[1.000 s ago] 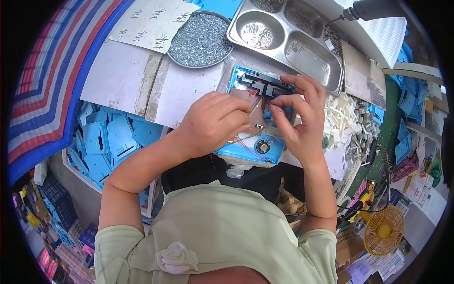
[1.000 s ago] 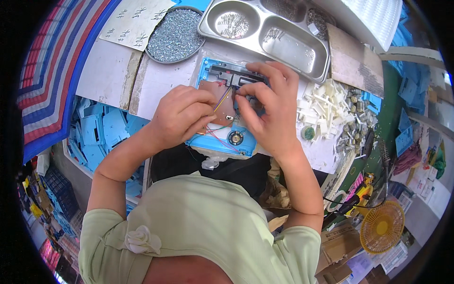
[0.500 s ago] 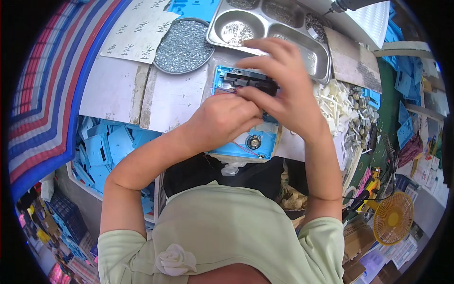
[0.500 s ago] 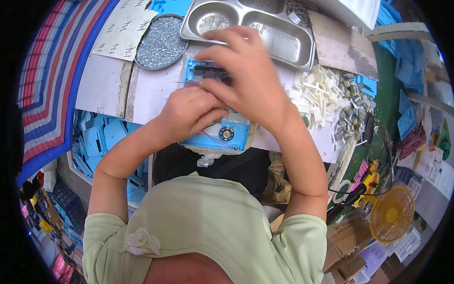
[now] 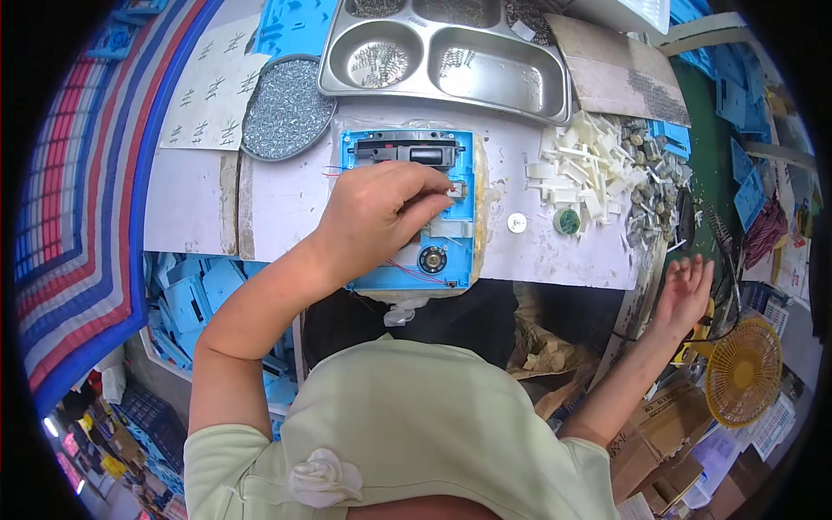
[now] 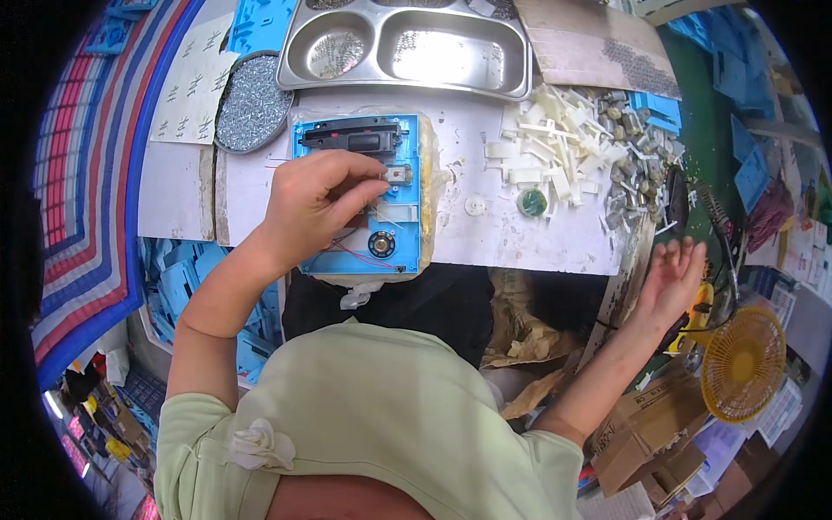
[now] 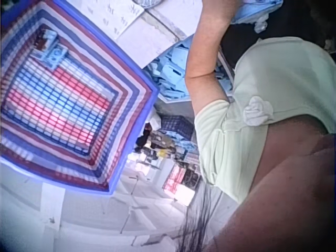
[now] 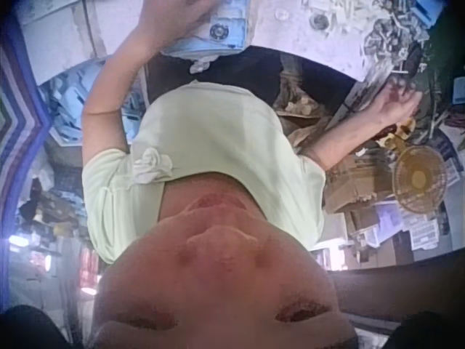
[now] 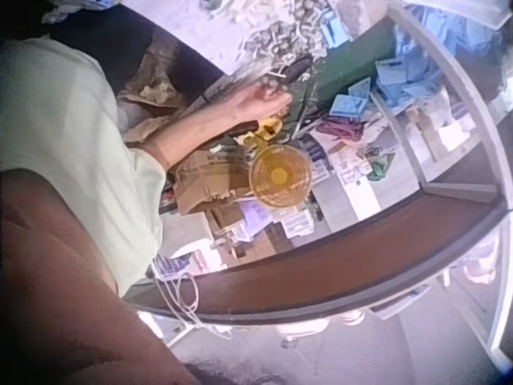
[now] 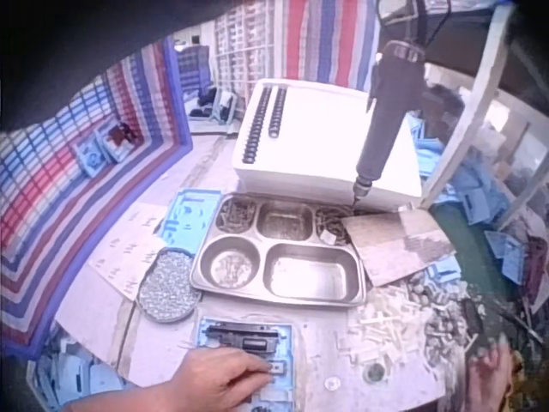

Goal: Assembling and soldering internal components of a blue plastic electronic housing.

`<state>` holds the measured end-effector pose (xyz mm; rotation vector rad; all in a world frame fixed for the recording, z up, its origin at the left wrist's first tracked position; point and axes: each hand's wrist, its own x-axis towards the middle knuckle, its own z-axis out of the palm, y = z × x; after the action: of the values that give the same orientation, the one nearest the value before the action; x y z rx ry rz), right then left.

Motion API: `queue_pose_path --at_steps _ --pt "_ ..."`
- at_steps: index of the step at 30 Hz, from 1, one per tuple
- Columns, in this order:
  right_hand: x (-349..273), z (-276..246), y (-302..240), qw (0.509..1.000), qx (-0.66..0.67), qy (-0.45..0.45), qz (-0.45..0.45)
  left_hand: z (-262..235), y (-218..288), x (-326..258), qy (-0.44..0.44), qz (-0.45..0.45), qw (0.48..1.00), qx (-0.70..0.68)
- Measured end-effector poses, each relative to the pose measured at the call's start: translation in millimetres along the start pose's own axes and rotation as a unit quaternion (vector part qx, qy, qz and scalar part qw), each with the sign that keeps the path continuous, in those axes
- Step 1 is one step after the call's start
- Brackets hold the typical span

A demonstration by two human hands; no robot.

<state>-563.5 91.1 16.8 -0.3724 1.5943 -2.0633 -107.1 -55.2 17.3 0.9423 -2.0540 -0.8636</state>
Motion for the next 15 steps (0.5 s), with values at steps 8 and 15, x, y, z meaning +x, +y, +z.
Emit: queue_pose_path --at_steps 8,15 --pt "58 -12 -12 0.996 -0.006 0.063 -0.059 3 3 6 -0.032 0.068 0.995 0.068" --pt "70 -22 -18 0.994 0.019 0.094 -0.059 3 12 5 -0.017 -0.010 0.998 0.054"
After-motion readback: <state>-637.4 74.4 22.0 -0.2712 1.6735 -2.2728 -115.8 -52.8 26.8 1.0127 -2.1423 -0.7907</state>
